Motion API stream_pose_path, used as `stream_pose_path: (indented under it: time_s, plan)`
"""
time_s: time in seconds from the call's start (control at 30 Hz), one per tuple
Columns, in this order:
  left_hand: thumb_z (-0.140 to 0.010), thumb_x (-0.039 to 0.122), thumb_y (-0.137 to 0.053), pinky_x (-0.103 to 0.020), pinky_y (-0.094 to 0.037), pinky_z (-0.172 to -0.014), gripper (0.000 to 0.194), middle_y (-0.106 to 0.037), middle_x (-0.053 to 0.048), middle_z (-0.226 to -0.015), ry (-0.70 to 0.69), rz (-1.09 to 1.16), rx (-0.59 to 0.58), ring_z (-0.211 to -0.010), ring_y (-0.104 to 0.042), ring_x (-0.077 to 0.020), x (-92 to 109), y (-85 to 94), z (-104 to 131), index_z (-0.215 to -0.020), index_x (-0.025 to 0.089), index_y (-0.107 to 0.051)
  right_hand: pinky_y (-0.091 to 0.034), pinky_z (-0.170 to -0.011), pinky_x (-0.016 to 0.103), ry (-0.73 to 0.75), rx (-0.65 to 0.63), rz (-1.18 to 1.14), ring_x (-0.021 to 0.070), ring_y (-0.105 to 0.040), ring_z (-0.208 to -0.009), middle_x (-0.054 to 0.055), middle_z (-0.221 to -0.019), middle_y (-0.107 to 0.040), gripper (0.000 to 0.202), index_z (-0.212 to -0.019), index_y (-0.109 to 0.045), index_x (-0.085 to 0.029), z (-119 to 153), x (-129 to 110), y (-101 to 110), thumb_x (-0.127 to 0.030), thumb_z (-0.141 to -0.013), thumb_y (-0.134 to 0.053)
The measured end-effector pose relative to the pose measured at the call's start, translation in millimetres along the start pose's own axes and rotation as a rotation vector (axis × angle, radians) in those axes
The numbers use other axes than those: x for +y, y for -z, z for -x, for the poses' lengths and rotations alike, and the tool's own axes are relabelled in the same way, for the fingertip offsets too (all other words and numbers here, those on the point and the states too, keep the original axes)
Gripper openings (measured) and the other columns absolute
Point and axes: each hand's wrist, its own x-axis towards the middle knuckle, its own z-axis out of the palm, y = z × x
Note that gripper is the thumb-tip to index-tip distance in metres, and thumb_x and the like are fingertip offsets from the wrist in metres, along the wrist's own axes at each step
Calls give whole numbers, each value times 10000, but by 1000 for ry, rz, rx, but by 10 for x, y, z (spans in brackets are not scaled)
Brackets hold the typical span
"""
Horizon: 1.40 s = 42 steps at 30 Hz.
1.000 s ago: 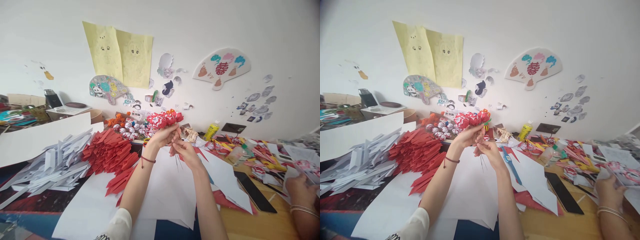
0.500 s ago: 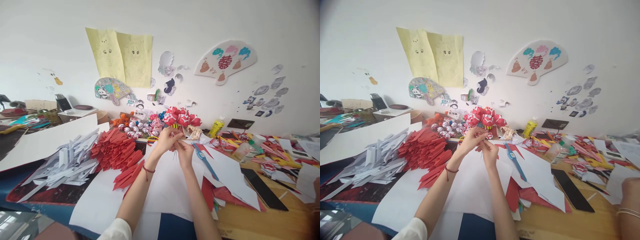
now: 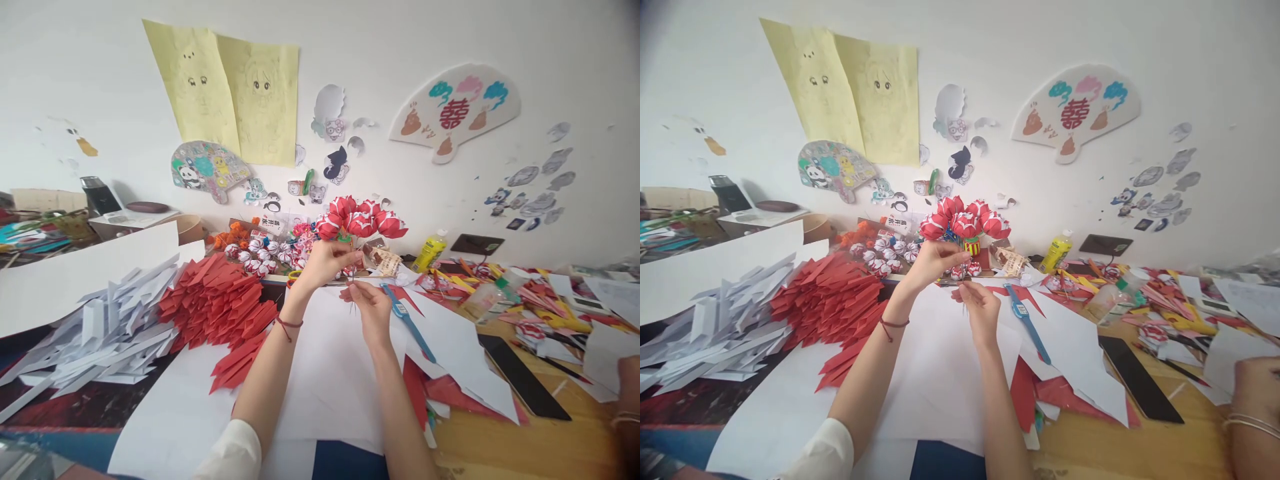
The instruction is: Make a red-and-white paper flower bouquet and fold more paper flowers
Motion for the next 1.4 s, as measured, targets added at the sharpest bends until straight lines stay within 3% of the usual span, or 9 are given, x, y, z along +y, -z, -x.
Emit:
stream_pose_path:
  time_s: [0.43,0.9,1.07,1.2,1.4]
  plan:
    - [-739,504,-682,-226,-365,-508,453,-504,1,-535,65,277,-264,-538,-472,-102,-15,-181,-7,-500,137,-562,-448,-523,285,128,167,11,138,-564,-532,29,-647,-641,276,-815,-678,-145,18,-35,-2,-421,-808,-682]
    - [-715,488,-729,-235,-424,-583,380,-585,-26,-631,63,362,-374,-609,-527,-116,-43,-199,-6,-645,118,-674,-321,-508,245,140,213,-58,93,-406,-543,-33,-583,-457,310,-698,-591,-170,11,38,-8,-449,-792,-687]
    - [-683,450,-769,-226,-431,-616,357,-610,-25,-712,79,405,-274,-661,-531,-112,-24,-269,29,-762,117,-670,-306,-484,247,146,210,-54,89,-362,-511,-49,-549,-396,328,-732,-597,-175,-14,47,32,-488,-799,-665]
    - [-689,420,-769,-233,-441,-630,334,-597,-15,-693,71,413,-174,-666,-537,-120,11,-329,27,-746,118,-639,-304,-472,240,163,220,-50,88,-363,-507,-47,-548,-402,346,-717,-592,-174,-32,53,56,-503,-796,-665]
    - [-782,373,-679,-211,-375,-597,283,-576,-8,-625,1,157,31,-651,-512,-129,-20,-499,13,-628,146,-612,-313,-470,257,199,353,-78,86,-370,-481,-23,-571,-513,287,-816,-690,-165,-92,112,72,-444,-759,-722]
